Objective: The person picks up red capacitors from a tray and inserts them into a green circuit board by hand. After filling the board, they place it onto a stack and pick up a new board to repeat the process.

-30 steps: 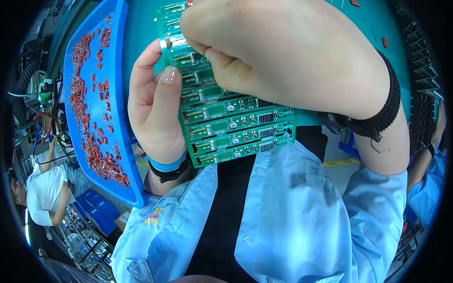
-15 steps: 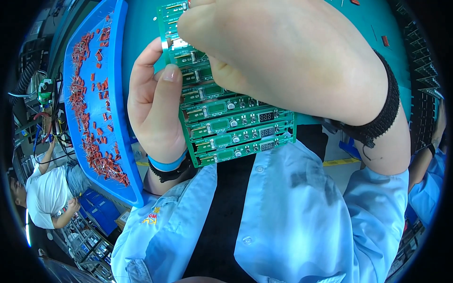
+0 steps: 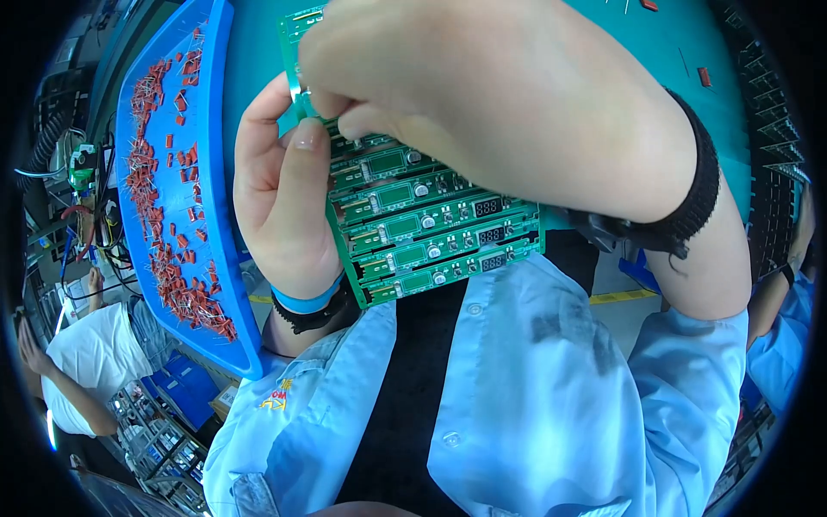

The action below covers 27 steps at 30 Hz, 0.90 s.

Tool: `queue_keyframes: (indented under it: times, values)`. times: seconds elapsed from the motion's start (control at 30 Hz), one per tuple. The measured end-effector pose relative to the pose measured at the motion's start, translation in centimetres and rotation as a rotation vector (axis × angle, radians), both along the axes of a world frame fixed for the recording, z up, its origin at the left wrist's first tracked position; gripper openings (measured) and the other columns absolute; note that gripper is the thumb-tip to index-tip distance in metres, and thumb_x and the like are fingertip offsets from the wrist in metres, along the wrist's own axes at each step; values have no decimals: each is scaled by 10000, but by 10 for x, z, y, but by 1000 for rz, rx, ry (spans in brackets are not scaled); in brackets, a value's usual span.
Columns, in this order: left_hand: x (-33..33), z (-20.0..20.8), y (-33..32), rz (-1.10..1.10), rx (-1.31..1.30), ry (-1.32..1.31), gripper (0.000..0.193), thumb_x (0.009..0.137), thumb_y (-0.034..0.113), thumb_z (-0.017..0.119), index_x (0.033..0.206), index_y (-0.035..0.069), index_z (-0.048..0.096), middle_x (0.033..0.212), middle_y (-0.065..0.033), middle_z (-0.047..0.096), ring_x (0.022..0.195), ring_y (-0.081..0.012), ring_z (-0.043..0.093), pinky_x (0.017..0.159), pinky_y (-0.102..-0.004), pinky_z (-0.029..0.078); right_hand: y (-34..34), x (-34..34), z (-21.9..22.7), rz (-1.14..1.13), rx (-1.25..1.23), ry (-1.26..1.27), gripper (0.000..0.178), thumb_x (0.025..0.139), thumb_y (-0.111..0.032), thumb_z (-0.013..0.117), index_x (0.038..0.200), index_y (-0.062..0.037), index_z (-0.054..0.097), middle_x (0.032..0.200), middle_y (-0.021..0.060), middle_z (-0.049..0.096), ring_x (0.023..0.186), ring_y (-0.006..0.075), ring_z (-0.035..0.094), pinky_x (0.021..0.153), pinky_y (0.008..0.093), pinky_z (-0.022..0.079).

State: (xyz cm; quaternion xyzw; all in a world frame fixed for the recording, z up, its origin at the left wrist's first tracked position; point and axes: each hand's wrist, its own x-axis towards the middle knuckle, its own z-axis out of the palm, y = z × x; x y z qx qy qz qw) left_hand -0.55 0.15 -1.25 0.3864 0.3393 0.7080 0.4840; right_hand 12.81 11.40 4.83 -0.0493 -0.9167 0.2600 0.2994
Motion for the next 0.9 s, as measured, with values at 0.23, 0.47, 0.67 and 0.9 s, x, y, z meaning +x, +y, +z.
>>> queue_keyframes:
  times: [0.23, 0.47, 0.67, 0.9]
  values:
    - [-2, -1, -2, -7, -11, -40, 341, 918, 25, 371, 1250, -52, 352, 1106, -201, 555, 966, -200, 584, 827, -314, 486, 5, 6, 23, -77, 22, -247, 177, 655, -102, 704, 799, -46, 618, 694, 65, 524, 625, 241, 499, 566, 333, 405]
    - [1, 5, 1, 15, -84, -79, 383, 913, -11, 391, 1280, -10, 278, 1034, -174, 593, 865, -141, 592, 740, -251, 477, 11, 8, 25, -29, 40, -376, 158, 693, -135, 717, 789, -38, 639, 695, 54, 532, 618, 230, 500, 563, 326, 410]
    - [-1, 13, 2, 11, -38, -44, 385, 914, -10, 389, 1281, -16, 270, 1074, -190, 577, 921, -161, 588, 785, -269, 476, 24, 5, 24, -445, -135, -181, 212, 743, -140, 681, 903, -12, 626, 765, 89, 558, 658, 212, 532, 588, 310, 431]
    - [3, 21, 6, -13, -2, -20, 386, 915, -11, 385, 1280, -24, 262, 1107, -203, 558, 978, -176, 572, 822, -288, 470, 61, 13, 9, -445, -17, -233, 324, 773, -175, 671, 1039, -6, 596, 834, 121, 565, 720, 214, 552, 628, 309, 453]
